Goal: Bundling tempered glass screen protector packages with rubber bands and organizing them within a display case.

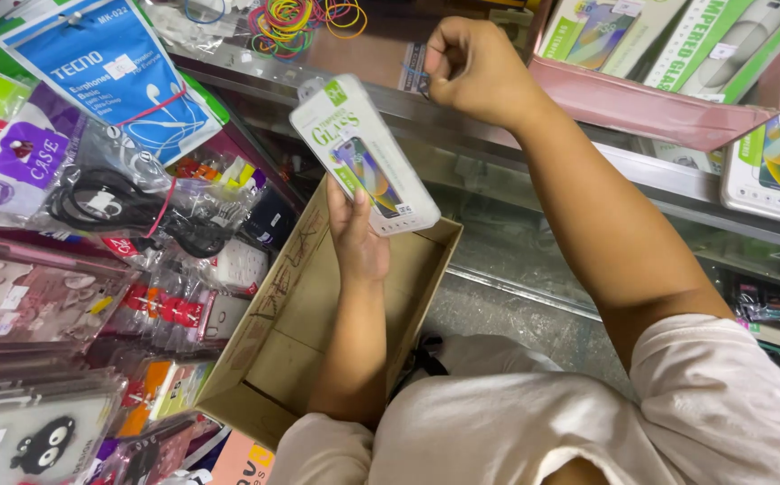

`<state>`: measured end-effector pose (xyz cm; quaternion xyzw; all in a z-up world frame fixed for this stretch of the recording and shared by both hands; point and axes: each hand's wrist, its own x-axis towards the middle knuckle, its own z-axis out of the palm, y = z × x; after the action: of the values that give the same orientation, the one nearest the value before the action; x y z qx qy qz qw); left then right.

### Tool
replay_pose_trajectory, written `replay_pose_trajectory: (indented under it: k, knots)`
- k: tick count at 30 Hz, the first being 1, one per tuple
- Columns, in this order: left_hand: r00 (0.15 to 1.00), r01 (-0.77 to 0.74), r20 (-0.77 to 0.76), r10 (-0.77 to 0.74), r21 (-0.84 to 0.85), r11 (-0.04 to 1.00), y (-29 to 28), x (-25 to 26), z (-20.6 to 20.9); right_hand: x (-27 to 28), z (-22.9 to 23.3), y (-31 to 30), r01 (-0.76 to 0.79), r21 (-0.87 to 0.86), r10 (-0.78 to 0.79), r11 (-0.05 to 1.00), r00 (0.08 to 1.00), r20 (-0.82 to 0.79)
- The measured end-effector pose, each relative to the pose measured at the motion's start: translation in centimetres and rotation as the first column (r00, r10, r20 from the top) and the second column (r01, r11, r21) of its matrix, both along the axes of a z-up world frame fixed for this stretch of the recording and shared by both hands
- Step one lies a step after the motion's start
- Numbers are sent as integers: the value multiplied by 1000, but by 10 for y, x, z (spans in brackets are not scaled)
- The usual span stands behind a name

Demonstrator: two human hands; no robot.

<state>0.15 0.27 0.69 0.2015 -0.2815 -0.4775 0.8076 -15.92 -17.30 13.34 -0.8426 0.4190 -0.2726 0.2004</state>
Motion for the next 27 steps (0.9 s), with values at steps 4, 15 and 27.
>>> replay_pose_trajectory:
  k: [4,15,27]
  knots:
    - [994,103,-22,-105,-65,993,8,-7,15,-27,-9,41,-519,239,316,821,760,569]
    - [775,511,-294,-560,-230,828,11,-88,-17,-125,-45,127,-778,503,-309,378,406,860]
    - [612,685,-175,-771,-369,628,-1,-198,6,-219,-148,184,-471,626,-322,621,575,752]
